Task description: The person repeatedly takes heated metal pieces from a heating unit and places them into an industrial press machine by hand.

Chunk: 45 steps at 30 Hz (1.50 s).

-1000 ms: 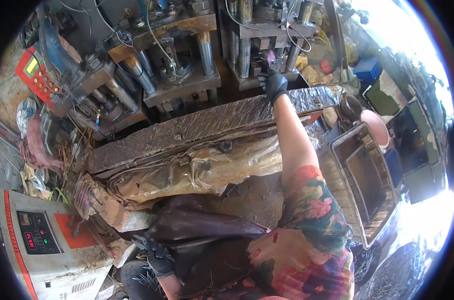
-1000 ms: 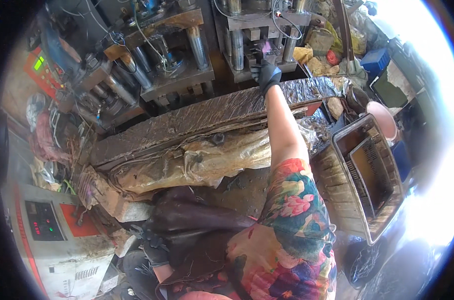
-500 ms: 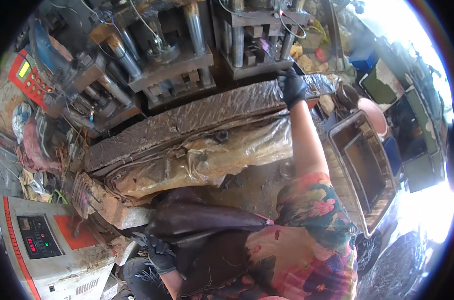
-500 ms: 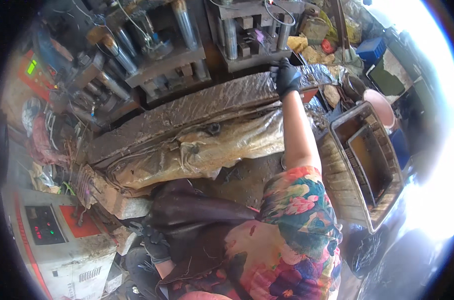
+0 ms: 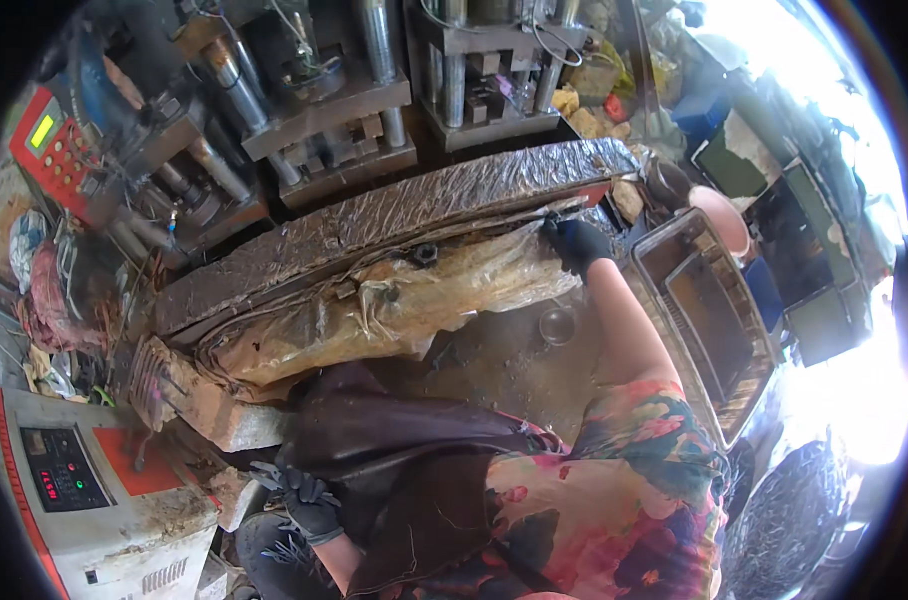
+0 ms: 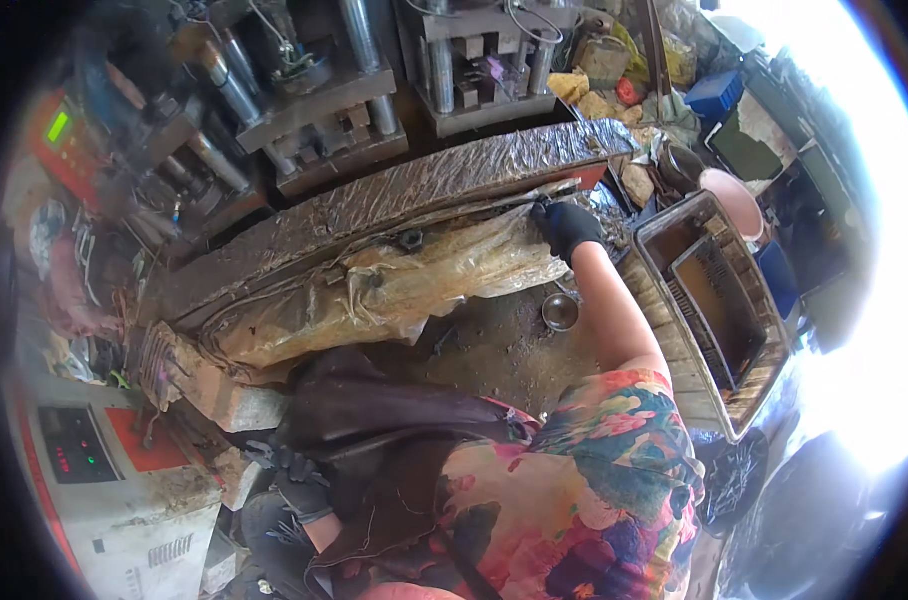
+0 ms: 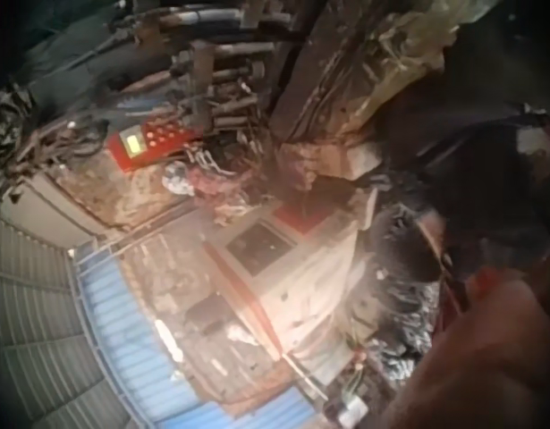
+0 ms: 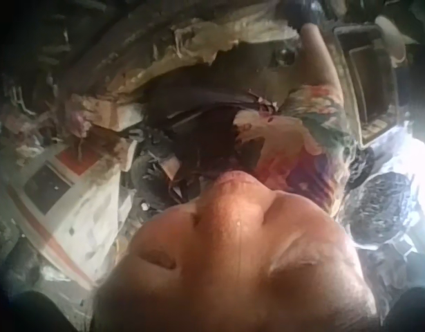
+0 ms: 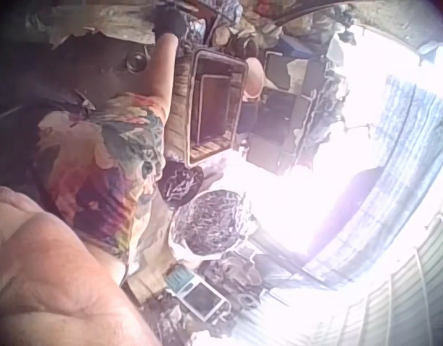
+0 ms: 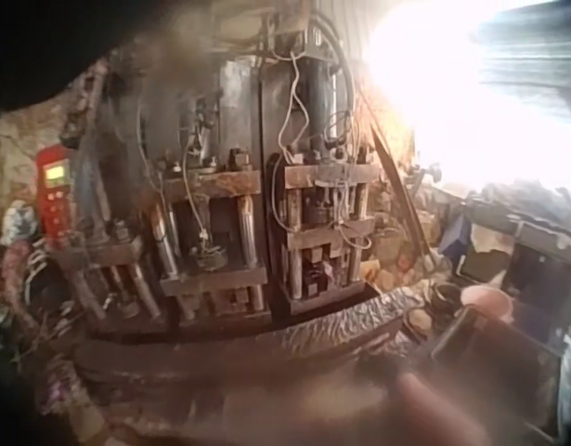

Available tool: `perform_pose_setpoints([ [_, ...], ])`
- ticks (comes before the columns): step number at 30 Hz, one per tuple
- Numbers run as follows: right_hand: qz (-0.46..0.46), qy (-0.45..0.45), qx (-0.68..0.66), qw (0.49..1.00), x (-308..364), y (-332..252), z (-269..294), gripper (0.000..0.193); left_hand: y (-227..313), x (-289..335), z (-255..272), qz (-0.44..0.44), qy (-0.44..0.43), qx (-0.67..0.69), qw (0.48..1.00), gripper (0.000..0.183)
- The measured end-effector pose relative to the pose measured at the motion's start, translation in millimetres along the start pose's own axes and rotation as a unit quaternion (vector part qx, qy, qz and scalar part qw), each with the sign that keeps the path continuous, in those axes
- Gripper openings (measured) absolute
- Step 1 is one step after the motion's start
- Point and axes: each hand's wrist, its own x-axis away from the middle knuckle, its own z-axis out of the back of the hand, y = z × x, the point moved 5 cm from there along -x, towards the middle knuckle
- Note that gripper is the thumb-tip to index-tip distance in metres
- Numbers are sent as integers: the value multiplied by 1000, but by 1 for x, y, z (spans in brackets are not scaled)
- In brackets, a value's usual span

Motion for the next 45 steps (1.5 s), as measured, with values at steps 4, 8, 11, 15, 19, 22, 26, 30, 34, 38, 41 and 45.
perform_pose_setpoints([
  [4, 35, 68, 25, 997, -1, -26, 4, 57, 4, 8, 16, -18, -24, -2, 1000, 49],
  [8, 182, -38, -574, 798, -48, -53, -51, 38, -5, 4, 14, -10, -18, 38, 999, 21],
  [11, 171, -187, -661, 706, 3, -160, -44, 29, -1, 7, -5, -27, -2, 29, 999, 15],
  [15, 165, -160, -653, 722, -10, -216, -46, 26, -6, 1, -44, -45, 62, -8, 997, 14],
  [19, 156, -246, -704, 648, -18, -321, -88, 29, 21, 14, -22, -75, -30, -32, 996, 12],
  [22, 181, -369, -650, 639, 13, -388, -138, 31, 27, 21, -20, -89, -74, -109, 987, 19],
  [26, 204, -418, -592, 658, 49, -399, -180, 31, 44, 24, -95, -128, 79, -360, 921, 23],
  [30, 231, -456, -534, 674, 90, -423, -215, 31, 58, 87, -125, -147, 248, -409, 866, 29],
  [34, 218, -461, -544, 666, 92, -405, -224, 31, 59, 92, -119, -289, 227, -334, 868, 28],
  [38, 169, -387, -637, 645, 49, -330, -173, 31, 45, 49, -85, -207, 78, -253, 942, 22],
  [41, 114, -274, -754, 586, 23, -254, -129, 32, 29, 29, -42, -96, 50, -142, 984, 18],
  [45, 89, -41, -911, 401, -62, -97, -48, 32, 33, 31, -17, -65, 64, -89, 992, 14],
])
